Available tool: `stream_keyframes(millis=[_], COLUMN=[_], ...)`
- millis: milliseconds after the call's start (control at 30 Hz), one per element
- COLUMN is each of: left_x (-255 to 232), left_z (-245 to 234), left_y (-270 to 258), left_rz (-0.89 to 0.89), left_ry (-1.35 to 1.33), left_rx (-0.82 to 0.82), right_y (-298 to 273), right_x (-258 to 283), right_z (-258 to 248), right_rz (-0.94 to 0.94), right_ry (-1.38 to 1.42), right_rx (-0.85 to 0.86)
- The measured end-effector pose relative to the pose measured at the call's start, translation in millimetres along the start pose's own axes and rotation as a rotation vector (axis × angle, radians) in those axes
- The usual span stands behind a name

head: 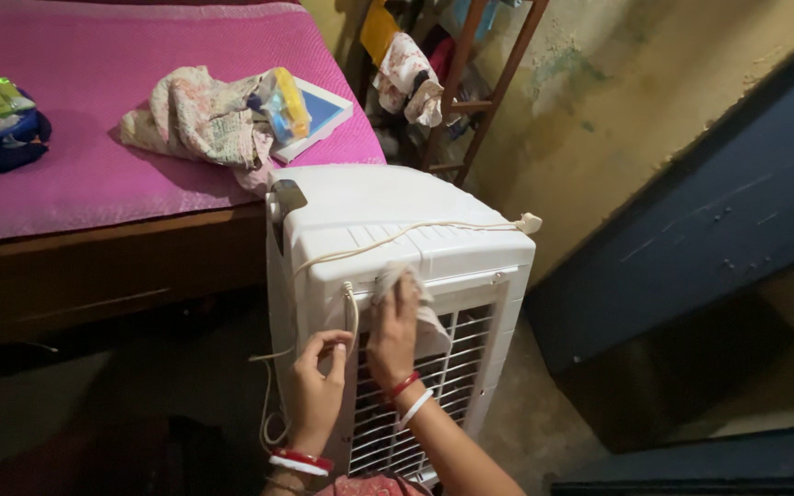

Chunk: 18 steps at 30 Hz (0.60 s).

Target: The person wipes the exterior plastic housing and the rear grille of a white air cooler using a cloth.

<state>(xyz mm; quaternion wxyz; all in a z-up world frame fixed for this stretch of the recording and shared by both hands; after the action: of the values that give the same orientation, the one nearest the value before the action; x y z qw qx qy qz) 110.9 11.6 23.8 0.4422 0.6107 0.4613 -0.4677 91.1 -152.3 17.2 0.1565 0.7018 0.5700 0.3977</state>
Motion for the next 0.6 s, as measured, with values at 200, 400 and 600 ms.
stream_keyframes(millis=[200, 400, 600], left_x=[7.2, 11.5, 24.5], left_z=[9.1, 12.5, 18.7], left_y=[6.9, 8.9, 7.0], left_rz=[0.152, 0.181, 0.126], left_ry=[0.004, 0.071, 0.065], left_rx=[-0.036, -0.021, 0.034], right_y=[2.2, 3.0, 14.9], right_x=[21.1, -66.2, -132.6], right_z=[-8.4, -15.8, -36.3], right_rz=[-0.301, -0.166, 0.167], right_ry=[-0.016, -0.227, -0.177], right_rx=[0.158, 0.100, -0.031])
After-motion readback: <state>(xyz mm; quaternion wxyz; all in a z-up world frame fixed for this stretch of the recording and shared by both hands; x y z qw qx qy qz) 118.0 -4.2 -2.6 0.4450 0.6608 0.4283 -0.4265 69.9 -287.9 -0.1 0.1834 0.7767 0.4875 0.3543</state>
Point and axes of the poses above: each hand's wrist, its own y-axis towards the middle knuckle, its own z-axis out of the palm, x = y × z, the point moved 10 cm from there along y, towards the middle knuckle, and after that the axes turned 2 degrees about -z, right-handed, at the moved point
